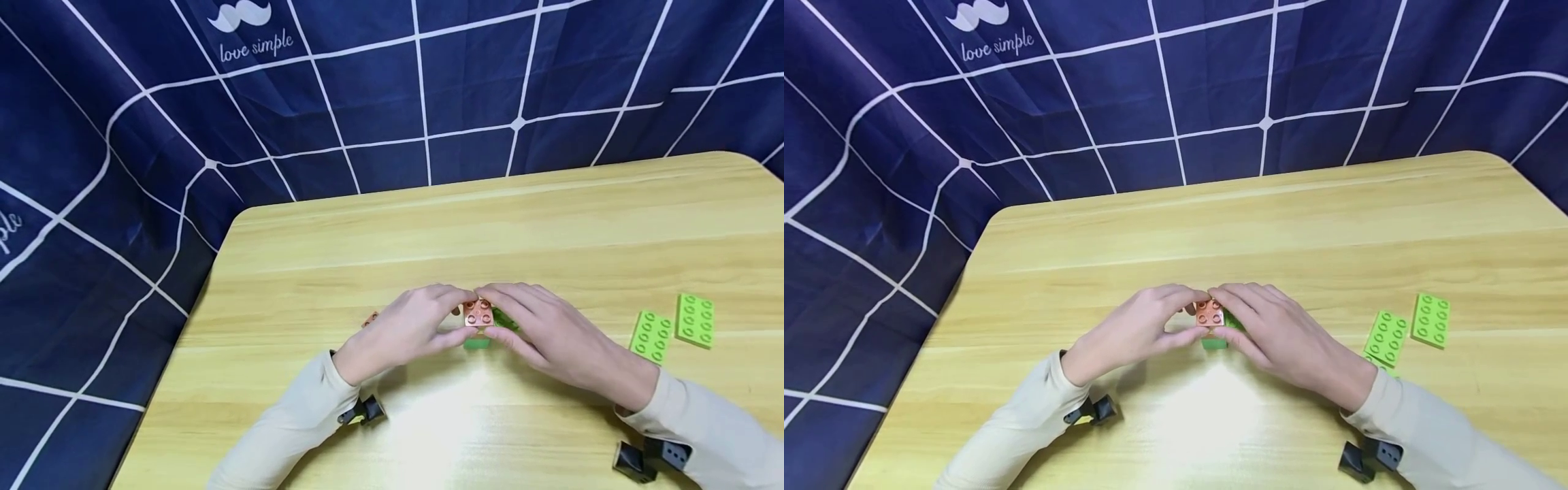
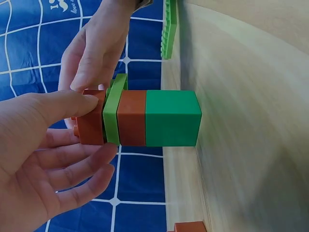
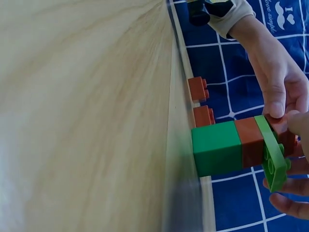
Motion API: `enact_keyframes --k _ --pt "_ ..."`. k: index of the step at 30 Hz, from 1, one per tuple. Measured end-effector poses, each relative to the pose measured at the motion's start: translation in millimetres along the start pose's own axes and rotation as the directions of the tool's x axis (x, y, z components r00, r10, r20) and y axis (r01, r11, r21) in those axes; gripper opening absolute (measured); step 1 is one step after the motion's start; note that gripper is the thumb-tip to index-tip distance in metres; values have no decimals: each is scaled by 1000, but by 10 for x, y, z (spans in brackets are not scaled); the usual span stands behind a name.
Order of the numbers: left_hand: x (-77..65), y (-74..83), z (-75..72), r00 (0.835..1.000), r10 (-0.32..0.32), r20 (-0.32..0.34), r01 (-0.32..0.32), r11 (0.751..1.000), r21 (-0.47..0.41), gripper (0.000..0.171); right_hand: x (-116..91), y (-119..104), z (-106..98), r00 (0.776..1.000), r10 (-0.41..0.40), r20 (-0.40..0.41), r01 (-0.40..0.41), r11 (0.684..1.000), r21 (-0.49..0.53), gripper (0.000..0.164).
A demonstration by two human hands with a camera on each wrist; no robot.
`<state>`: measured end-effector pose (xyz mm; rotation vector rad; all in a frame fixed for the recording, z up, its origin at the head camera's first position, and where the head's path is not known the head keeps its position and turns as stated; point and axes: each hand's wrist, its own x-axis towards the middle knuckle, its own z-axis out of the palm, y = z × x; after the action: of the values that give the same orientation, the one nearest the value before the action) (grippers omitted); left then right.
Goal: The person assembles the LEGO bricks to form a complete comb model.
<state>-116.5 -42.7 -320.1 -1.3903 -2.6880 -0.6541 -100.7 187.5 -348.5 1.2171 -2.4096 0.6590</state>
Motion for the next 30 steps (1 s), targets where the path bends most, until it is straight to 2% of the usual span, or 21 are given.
enact_keyframes --k 7,18,30 --pt "26 0 16 1000 -3 3 3 999 -37 38 13 13 6 999 -21 -35 21 1000 2 50" --pt "20 9 14 1000 -25 -3 25 999 -38 38 43 21 39 991 -70 -111 67 997 -28 53" --pt "22 32 22 999 -45 12 46 997 -62 38 19 7 54 993 -49 -111 45 998 -33 55"
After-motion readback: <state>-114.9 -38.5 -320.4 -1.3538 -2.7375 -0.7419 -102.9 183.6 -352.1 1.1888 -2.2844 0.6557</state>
